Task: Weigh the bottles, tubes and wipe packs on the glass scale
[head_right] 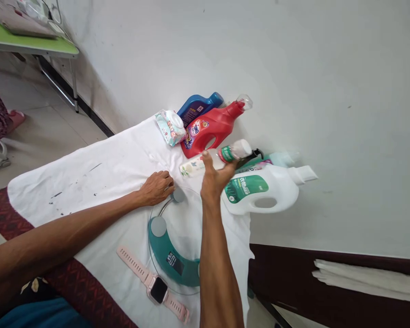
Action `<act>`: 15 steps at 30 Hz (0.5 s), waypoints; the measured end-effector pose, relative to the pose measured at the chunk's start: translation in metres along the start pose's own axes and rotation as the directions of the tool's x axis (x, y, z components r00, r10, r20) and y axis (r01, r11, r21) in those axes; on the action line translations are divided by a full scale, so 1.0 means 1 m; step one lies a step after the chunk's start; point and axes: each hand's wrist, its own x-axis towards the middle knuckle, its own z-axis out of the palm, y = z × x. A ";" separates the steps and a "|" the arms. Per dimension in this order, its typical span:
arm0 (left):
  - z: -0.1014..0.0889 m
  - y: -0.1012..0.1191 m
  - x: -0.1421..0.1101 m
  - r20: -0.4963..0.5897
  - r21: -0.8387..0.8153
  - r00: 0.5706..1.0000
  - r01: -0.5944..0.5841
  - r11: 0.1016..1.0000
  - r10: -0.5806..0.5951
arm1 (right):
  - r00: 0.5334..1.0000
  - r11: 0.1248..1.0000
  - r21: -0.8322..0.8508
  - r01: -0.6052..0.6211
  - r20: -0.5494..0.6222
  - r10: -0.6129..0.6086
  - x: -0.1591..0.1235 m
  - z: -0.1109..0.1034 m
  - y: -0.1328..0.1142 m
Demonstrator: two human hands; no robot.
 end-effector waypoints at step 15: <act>-0.001 0.002 0.002 0.000 -0.004 1.000 0.027 1.000 -0.027 | 0.997 0.968 -0.250 0.035 0.073 -0.017 0.049 0.111 0.059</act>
